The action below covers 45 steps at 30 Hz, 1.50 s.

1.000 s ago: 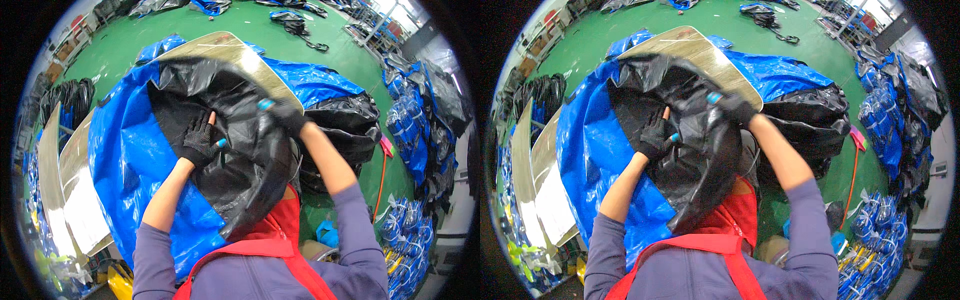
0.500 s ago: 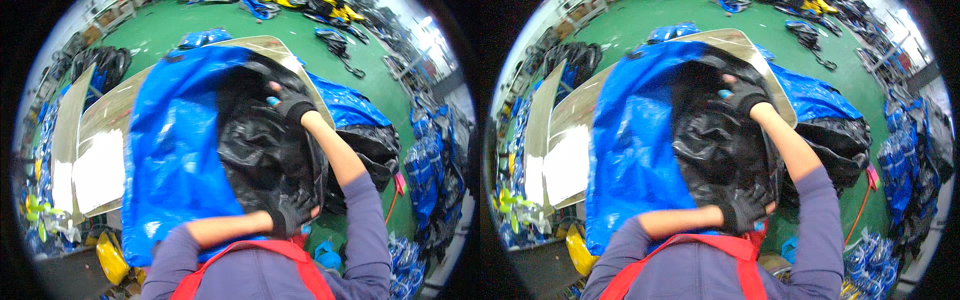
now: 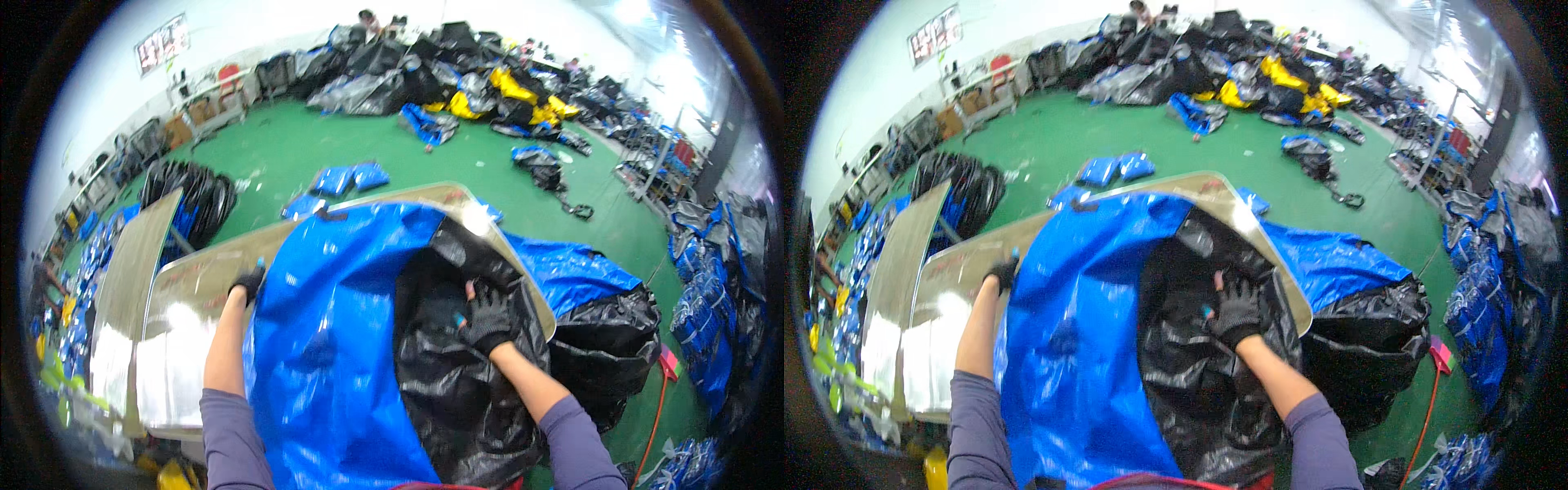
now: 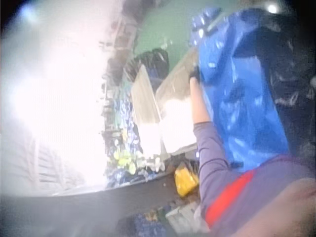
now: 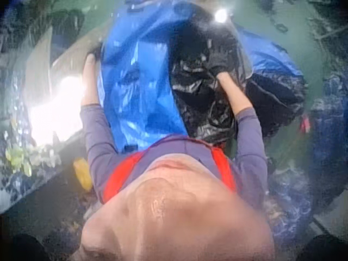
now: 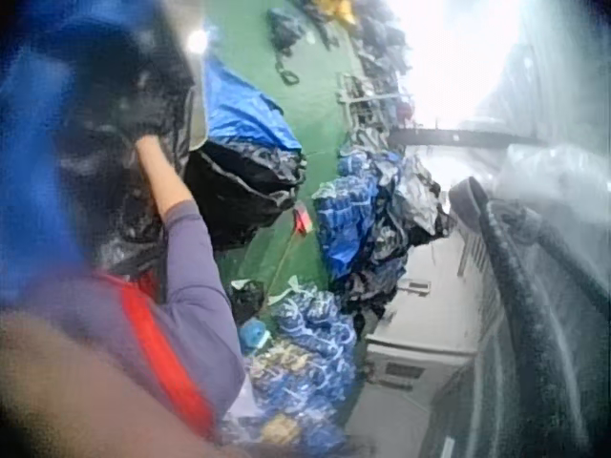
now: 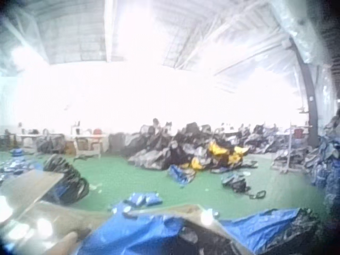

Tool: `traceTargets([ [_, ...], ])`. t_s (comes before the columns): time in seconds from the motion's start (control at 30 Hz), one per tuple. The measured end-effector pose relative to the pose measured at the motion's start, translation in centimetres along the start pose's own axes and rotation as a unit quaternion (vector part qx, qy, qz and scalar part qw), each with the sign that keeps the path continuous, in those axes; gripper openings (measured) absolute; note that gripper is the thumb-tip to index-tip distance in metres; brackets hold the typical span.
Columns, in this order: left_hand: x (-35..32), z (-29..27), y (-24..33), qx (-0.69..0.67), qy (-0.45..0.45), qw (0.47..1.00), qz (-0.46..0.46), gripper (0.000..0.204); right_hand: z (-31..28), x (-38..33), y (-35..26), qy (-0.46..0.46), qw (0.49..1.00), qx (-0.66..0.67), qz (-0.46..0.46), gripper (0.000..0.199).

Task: The person repeatedly folds blue and black plastic bags on a table, then places each folded bag into a clear plastic sleeve. The person handles the bags one at a time and continues the cycle throughout the clip.

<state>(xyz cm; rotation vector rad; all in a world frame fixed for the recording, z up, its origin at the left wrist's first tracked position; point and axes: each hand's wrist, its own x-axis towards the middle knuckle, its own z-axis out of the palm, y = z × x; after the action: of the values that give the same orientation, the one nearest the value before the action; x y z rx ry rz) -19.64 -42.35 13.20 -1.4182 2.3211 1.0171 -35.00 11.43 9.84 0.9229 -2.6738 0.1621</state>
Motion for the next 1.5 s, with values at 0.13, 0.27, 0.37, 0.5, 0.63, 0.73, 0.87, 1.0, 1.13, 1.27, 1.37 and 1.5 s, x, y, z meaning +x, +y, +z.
traceTargets([
  [0.13,7.6,3.3,-1.5,-0.329,-0.247,0.901,0.134,0.075,0.1,-0.2,-0.7,0.022,0.999,0.025,-0.007,0.078],
  [0.27,4.2,2.4,-0.9,-0.344,-0.093,0.91,0.212,0.066,-1.3,0.6,0.6,-0.009,0.996,0.031,-0.085,0.073],
  [0.37,-0.2,-2.7,-3.3,-0.246,0.364,0.82,0.366,0.048,-3.2,2.4,3.9,-0.007,0.994,0.094,-0.051,0.058],
  [0.5,-2.2,-5.9,-9.9,-0.075,0.411,0.892,0.172,0.057,-3.1,3.8,8.4,-0.175,0.963,-0.189,-0.08,0.061],
  [0.63,-1.5,-3.6,-10.2,-0.05,0.418,0.902,0.094,0.065,-2.6,3.8,8.2,-0.044,0.998,-0.022,-0.026,0.04],
  [0.73,-5.1,1.2,-6.3,0.047,0.557,0.765,0.32,0.063,-4.6,5.3,4.1,0.088,0.992,0.084,-0.022,0.059],
  [0.87,-13.7,13.5,-0.6,0.121,0.246,0.808,0.522,0.073,-7.7,11.5,-2.4,0.214,0.965,0.09,-0.122,0.084],
  [1.0,-17.6,19.8,1.0,0.27,0.061,0.772,0.572,0.078,-5.4,19.8,-4.2,-0.134,0.988,0.077,-0.019,0.057],
  [1.13,-16.1,17.5,1.6,0.116,-0.09,0.811,0.566,0.072,-1.8,25.3,-3.1,-0.076,0.996,0.046,-0.026,0.04],
  [1.27,-14.6,18.7,5.6,0.159,0.08,0.764,0.621,0.067,-4.2,24.2,-6.4,-0.069,0.994,0.019,-0.079,0.042],
  [1.37,-13.4,21.6,8.6,0.213,0.145,0.697,0.669,0.069,-8.8,18.8,-10.9,0.22,0.936,0.183,-0.205,0.031],
  [1.5,-10.8,22.4,7.8,0.137,0.084,0.73,0.664,0.063,-11.8,9.0,-11.0,-0.15,0.894,0.127,-0.402,0.044],
])
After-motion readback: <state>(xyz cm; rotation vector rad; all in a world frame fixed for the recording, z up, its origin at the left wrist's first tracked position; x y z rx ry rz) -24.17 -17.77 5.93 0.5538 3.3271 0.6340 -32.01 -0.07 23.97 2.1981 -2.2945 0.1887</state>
